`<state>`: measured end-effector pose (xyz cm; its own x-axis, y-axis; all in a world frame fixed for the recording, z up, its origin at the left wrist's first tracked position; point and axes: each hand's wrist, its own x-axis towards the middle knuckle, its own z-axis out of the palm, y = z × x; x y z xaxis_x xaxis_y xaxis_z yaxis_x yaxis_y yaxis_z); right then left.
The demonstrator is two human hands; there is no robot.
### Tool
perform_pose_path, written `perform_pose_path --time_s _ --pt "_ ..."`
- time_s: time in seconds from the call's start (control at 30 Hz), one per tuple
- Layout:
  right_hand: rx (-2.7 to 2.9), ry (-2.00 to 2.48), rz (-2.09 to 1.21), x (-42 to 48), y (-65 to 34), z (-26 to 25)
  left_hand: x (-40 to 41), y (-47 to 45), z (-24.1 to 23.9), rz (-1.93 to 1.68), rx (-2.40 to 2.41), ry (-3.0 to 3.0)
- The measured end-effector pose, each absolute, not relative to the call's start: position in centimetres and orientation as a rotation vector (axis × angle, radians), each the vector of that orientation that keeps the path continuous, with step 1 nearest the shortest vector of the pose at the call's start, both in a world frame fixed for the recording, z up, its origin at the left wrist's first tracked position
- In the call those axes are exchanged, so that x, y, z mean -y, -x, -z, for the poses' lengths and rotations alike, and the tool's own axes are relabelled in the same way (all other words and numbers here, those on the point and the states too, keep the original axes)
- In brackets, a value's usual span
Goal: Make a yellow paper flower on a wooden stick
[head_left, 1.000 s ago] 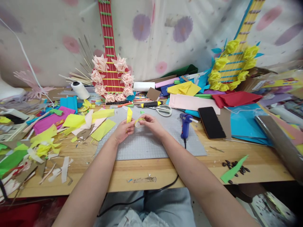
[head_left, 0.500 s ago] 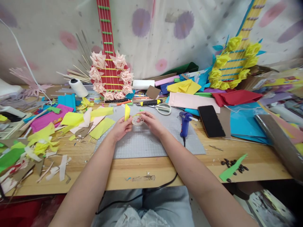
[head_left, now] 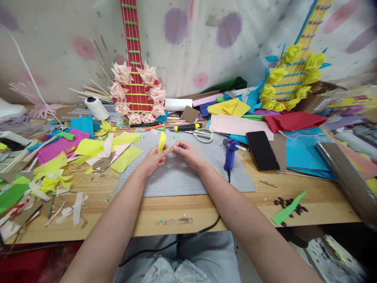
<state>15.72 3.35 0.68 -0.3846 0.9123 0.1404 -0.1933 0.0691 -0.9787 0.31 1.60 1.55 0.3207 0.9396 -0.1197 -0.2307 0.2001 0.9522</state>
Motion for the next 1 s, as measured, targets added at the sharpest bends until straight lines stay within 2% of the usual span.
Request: perform_pose_path --time_s 0.33,0.53,0.77,1.0 --pt "1.229 0.617 -1.736 -3.6 -15.9 -1.1 -2.1 0.8 -1.6 -0.983 -0.705 -0.758" --pt "1.254 0.639 -1.731 -3.4 -16.1 -1.0 -2.1 0.4 -1.3 -0.969 -0.754 -0.786" --pt "1.315 0.788 -1.613 -3.4 -15.5 -0.4 -1.8 -0.8 -0.9 -1.176 -1.021 -1.065" --pt "1.419 0.781 -1.624 -3.2 -15.7 -0.7 -2.1 -0.3 -0.8 -1.208 -1.014 -1.011"
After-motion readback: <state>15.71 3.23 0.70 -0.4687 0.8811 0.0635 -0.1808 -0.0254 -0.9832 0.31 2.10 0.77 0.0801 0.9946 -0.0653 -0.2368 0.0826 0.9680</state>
